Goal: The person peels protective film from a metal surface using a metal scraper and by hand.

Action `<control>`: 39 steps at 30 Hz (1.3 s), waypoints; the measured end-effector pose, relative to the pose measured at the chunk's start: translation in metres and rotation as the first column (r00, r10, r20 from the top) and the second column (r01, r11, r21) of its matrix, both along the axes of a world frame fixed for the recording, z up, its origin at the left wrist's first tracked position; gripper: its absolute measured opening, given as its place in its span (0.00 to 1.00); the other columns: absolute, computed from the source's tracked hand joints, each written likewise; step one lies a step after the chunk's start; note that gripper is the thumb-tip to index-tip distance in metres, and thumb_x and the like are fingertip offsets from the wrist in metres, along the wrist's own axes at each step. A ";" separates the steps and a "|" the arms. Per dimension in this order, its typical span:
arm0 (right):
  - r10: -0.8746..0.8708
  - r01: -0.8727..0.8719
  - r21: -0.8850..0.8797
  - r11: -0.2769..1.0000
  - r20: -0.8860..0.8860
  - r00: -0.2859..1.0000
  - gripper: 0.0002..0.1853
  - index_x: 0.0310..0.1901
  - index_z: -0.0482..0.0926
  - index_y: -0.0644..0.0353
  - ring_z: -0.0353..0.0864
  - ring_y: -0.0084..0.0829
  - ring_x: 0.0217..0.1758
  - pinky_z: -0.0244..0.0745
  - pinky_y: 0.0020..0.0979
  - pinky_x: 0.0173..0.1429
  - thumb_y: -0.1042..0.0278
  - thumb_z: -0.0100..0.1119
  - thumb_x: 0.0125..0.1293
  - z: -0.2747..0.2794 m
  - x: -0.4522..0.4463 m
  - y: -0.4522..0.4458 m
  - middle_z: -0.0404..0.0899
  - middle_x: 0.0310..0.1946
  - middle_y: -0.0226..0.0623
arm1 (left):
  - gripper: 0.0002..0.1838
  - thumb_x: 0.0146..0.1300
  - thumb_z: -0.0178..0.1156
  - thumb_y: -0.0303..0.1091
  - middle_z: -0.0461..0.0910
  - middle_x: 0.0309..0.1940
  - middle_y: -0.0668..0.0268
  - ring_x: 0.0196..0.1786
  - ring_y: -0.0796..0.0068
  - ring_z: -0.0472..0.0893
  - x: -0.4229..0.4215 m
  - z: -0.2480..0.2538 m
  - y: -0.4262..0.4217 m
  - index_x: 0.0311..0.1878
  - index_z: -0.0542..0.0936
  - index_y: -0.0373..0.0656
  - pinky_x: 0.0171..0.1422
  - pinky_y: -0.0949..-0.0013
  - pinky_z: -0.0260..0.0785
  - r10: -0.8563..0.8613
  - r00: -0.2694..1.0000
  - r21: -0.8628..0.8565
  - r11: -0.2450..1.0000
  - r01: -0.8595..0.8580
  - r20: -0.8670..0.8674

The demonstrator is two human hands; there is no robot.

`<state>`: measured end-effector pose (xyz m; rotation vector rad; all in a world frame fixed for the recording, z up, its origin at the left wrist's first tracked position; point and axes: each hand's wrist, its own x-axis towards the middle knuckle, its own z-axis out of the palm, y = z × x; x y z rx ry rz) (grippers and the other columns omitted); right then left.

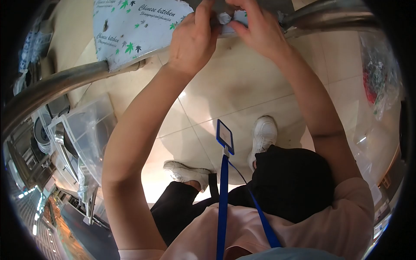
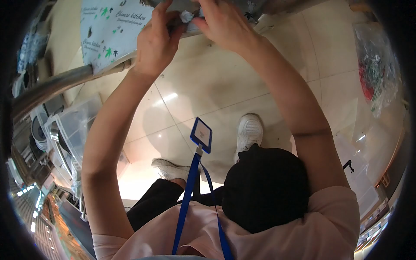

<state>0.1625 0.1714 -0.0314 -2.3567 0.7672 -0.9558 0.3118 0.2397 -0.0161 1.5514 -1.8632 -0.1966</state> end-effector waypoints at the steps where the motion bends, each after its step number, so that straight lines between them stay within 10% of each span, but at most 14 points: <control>1: 0.023 -0.023 0.024 0.999 -0.015 1.000 0.28 0.56 0.63 0.62 0.78 0.43 0.34 0.74 0.37 0.39 0.80 0.56 0.50 -0.002 0.001 -0.002 0.77 0.29 0.41 | 0.23 0.50 0.56 0.21 0.75 0.27 0.56 0.31 0.56 0.76 0.000 -0.002 0.002 0.51 0.64 0.34 0.35 0.60 0.69 0.021 0.999 0.026 0.999 -0.021 0.026; 9: 0.100 -0.099 -0.047 0.994 0.012 0.995 0.26 0.55 0.64 0.61 0.79 0.40 0.31 0.75 0.36 0.36 0.82 0.54 0.52 -0.004 -0.010 0.003 0.78 0.29 0.42 | 0.17 0.50 0.60 0.24 0.79 0.25 0.67 0.25 0.66 0.78 0.001 -0.013 0.005 0.43 0.66 0.41 0.25 0.67 0.68 0.044 0.994 -0.068 0.997 -0.037 0.100; 15: 0.041 -0.030 -0.128 0.991 0.079 0.996 0.21 0.49 0.70 0.57 0.79 0.35 0.32 0.76 0.32 0.34 0.80 0.57 0.50 -0.011 -0.017 0.012 0.79 0.30 0.36 | 0.18 0.47 0.62 0.21 0.79 0.25 0.66 0.25 0.65 0.78 -0.024 0.005 0.031 0.41 0.67 0.40 0.27 0.67 0.68 -0.191 0.970 -0.260 0.939 0.225 0.149; 23: -0.004 0.022 -0.157 0.987 0.113 0.994 0.22 0.49 0.70 0.58 0.79 0.36 0.28 0.75 0.32 0.30 0.79 0.59 0.50 -0.018 -0.013 0.015 0.78 0.26 0.36 | 0.25 0.45 0.64 0.22 0.76 0.40 0.60 0.39 0.58 0.75 -0.001 -0.007 0.018 0.48 0.66 0.37 0.42 0.64 0.69 -0.078 0.994 -0.201 0.975 0.092 0.076; 39: 0.024 0.001 -0.149 0.989 0.167 0.986 0.24 0.48 0.71 0.60 0.80 0.35 0.33 0.77 0.30 0.35 0.83 0.61 0.46 -0.014 -0.026 0.028 0.79 0.33 0.38 | 0.17 0.44 0.59 0.18 0.77 0.26 0.60 0.28 0.60 0.76 -0.013 -0.012 0.012 0.38 0.66 0.38 0.29 0.63 0.67 -0.148 0.989 -0.151 0.978 0.143 -0.019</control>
